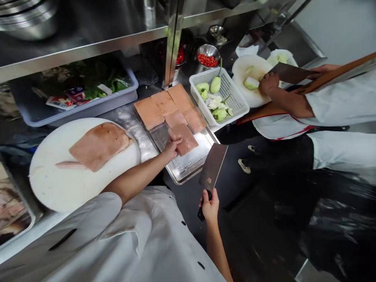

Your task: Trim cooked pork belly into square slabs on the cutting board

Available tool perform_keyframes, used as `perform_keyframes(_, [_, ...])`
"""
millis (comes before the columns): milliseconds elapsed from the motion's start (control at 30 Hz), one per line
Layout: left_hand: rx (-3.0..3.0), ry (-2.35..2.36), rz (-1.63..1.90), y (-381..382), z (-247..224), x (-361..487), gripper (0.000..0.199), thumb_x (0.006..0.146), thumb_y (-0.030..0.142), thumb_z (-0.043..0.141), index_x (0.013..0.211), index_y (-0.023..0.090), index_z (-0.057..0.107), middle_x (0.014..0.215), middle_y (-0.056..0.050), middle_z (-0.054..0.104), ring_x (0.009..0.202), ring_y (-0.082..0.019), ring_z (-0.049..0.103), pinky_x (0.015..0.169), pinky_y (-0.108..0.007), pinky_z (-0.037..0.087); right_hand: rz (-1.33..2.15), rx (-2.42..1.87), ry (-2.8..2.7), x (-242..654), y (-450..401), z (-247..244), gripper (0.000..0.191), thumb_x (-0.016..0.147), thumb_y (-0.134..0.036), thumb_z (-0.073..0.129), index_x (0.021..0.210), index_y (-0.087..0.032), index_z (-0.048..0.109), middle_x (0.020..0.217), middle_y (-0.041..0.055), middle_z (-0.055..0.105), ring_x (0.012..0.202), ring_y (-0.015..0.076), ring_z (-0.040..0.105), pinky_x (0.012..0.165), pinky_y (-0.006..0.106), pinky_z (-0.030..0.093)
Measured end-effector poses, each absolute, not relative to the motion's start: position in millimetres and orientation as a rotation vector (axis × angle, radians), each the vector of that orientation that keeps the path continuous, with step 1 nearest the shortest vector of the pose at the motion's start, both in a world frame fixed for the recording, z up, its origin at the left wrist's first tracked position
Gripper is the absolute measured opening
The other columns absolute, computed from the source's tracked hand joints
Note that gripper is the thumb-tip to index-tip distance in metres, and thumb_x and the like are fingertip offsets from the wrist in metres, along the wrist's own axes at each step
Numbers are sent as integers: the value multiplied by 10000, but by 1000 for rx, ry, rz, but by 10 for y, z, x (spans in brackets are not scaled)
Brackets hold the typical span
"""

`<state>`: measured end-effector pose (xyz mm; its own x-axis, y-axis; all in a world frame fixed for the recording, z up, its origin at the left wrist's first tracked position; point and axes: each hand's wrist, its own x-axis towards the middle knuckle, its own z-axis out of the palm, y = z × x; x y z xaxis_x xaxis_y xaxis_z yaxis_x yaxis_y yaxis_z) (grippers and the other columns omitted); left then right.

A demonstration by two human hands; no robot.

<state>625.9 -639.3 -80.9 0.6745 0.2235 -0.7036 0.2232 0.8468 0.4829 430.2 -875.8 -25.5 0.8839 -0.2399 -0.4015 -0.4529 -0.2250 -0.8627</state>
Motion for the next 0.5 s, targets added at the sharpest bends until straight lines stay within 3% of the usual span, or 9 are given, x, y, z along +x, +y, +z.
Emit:
perform_keyframes(167, [543, 810, -91, -6801, -1039, 6245, 662, 517, 104, 925, 1101, 245, 645, 927, -5, 763, 866, -203, 742, 862, -349, 578, 197, -1831, 602, 4092, -8839, -313, 520, 845, -732, 671, 880, -241, 503, 555, -97, 538, 365, 95, 493, 340, 201, 406])
perform_keyframes(333, [560, 888, -43, -6917, -1175, 6383, 596, 634, 195, 905, 1141, 258, 599, 994, -31, 774, 896, -184, 741, 856, -316, 566, 180, -1877, 632, 4090, -8851, -289, 536, 842, -757, 652, 877, -246, 494, 541, -95, 540, 363, 107, 501, 342, 211, 404])
perform_keyframes(500, [736, 829, -45, -6871, -1072, 6705, 501, 728, 296, 874, 1152, 233, 614, 1082, -74, 761, 1100, -202, 707, 913, -301, 533, 186, -1940, 650, 4101, -8865, -230, 558, 822, -782, 648, 878, -250, 490, 525, -92, 537, 351, 117, 494, 332, 223, 397])
